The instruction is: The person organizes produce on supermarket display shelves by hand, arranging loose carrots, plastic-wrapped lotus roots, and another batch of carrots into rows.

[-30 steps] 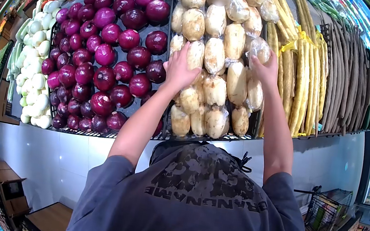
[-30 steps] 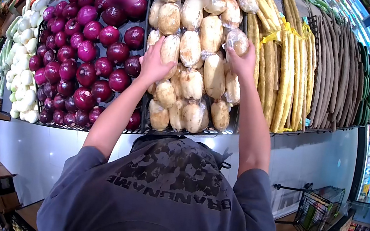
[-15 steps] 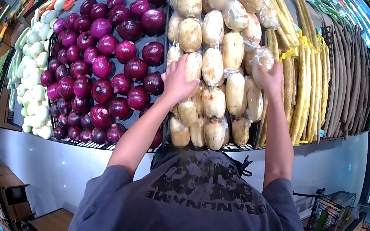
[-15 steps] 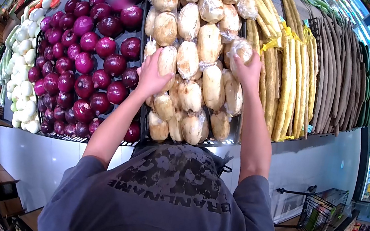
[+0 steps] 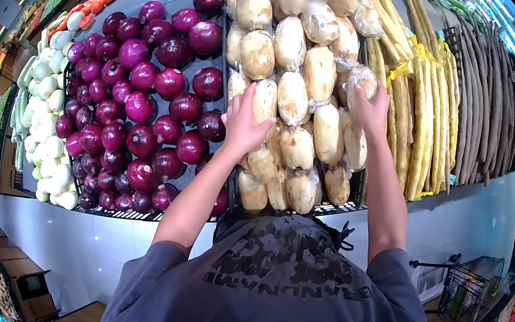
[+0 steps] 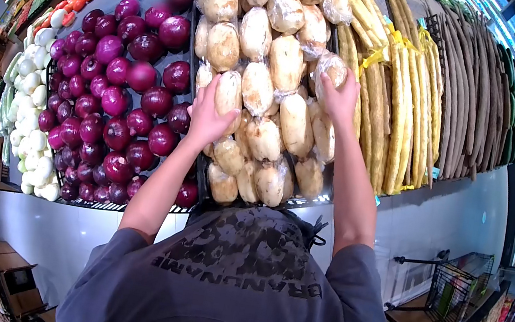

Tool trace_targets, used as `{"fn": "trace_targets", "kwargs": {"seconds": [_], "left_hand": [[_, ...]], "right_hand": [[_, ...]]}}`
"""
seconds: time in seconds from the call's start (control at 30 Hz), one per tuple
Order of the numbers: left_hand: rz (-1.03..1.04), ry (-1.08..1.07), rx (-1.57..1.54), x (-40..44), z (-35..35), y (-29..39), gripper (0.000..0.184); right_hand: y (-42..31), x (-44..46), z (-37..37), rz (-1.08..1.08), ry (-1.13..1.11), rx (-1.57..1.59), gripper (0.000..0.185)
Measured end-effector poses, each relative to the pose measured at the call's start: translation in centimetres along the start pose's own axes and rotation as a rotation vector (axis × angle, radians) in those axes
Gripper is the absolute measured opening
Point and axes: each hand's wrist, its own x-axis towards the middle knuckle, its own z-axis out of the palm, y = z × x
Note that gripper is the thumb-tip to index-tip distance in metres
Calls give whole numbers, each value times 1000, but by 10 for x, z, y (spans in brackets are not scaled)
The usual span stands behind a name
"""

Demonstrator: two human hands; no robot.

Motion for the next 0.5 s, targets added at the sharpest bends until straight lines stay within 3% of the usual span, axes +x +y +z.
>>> {"fn": "trace_targets", "kwargs": {"seconds": [0.1, 0.23, 0.3, 0.4, 0.5], "left_hand": [[3, 4, 19, 1, 0, 1, 98], [-25, -21, 3, 2, -2, -1, 97], [-4, 9, -6, 4, -3, -1, 97], [0, 0, -2, 3, -4, -2, 97], [10, 0, -11, 1, -4, -4, 97]], "right_hand": [[-2, 6, -7, 12, -75, 79, 85], [11, 4, 8, -26, 23, -27, 90], [1, 4, 3, -43, -8, 1, 93], [-16, 3, -17, 137, -185, -208, 97], [2, 14, -12, 91, -223, -239, 98]]}}
